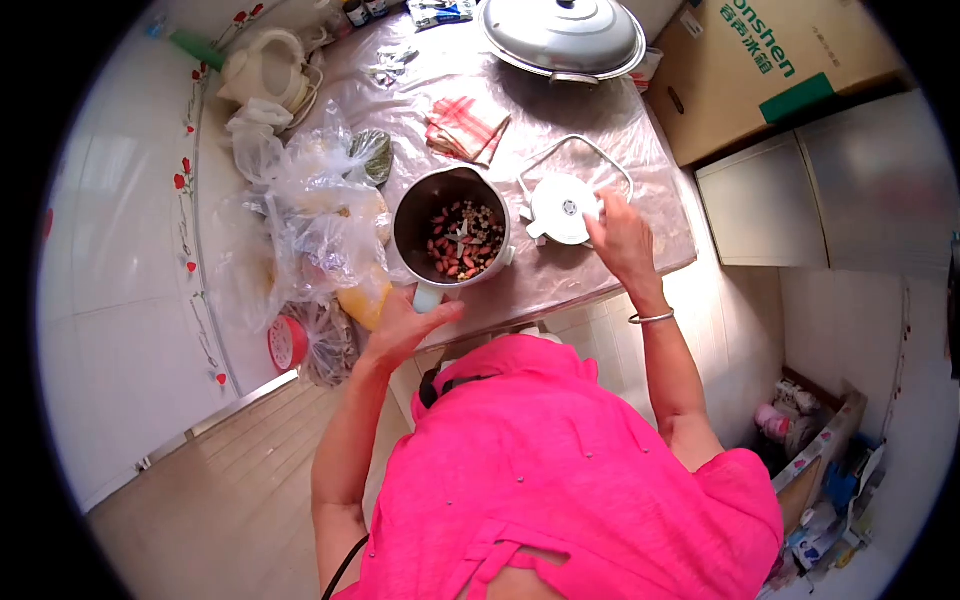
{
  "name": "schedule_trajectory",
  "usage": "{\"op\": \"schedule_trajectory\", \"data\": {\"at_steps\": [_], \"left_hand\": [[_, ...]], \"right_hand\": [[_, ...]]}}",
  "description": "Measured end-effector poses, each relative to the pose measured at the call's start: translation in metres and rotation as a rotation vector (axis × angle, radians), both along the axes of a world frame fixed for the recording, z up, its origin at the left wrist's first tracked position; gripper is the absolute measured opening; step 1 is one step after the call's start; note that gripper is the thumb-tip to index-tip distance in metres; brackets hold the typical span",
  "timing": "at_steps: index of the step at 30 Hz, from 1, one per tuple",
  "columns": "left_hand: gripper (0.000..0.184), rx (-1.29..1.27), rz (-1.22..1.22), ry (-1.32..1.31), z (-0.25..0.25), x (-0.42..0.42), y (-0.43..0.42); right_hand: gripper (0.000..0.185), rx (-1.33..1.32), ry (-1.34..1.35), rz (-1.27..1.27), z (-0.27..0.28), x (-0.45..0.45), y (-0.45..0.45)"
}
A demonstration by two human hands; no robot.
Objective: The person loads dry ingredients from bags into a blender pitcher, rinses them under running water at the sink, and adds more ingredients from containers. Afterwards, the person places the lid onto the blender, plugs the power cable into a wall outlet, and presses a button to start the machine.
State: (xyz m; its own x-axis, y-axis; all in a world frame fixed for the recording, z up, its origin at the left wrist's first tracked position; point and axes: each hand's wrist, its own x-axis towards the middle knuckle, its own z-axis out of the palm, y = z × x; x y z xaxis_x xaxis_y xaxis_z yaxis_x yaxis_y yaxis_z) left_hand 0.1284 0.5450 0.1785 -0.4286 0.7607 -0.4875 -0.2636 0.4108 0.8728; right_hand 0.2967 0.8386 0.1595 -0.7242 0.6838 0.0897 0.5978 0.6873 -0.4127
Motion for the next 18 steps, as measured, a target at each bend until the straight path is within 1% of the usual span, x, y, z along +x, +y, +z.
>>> {"op": "schedule_trajectory", "data": {"at_steps": [1, 4, 5, 8, 9, 11, 15, 18], "left_hand": [[0.023, 0.023, 0.031, -0.039, 0.001, 0.001, 0.001], [0.024, -0.088, -0.017, -0.047, 0.011, -0.005, 0.006], [0.028, -0.079, -0.040, -0.081, 0.015, -0.007, 0.007], [0.035, -0.100, 0.074, -0.166, 0.027, -0.002, 0.014], [0.036, -0.086, 0.095, -0.194, 0.025, -0.001, 0.014], [0.038, -0.053, 0.132, -0.258, 0.014, 0.001, 0.011], [0.032, -0.007, 0.203, -0.252, 0.002, 0.013, 0.006], [0.026, -0.014, 0.270, -0.266, 0.003, 0.027, 0.007]], "right_hand": [[0.058, 0.018, -0.203, 0.048, -0.027, 0.019, 0.007], [0.074, 0.033, -0.261, 0.197, -0.077, 0.043, 0.005], [0.088, 0.078, -0.266, 0.240, -0.091, 0.045, 0.006], [0.091, 0.133, -0.253, 0.225, -0.108, 0.040, 0.001], [0.094, 0.255, -0.199, 0.240, -0.123, 0.040, 0.003], [0.093, 0.291, -0.163, 0.228, -0.139, 0.037, 0.003], [0.094, 0.309, -0.127, 0.239, -0.148, 0.030, 0.005], [0.096, 0.212, -0.095, 0.253, -0.145, 0.025, 0.009]]}}
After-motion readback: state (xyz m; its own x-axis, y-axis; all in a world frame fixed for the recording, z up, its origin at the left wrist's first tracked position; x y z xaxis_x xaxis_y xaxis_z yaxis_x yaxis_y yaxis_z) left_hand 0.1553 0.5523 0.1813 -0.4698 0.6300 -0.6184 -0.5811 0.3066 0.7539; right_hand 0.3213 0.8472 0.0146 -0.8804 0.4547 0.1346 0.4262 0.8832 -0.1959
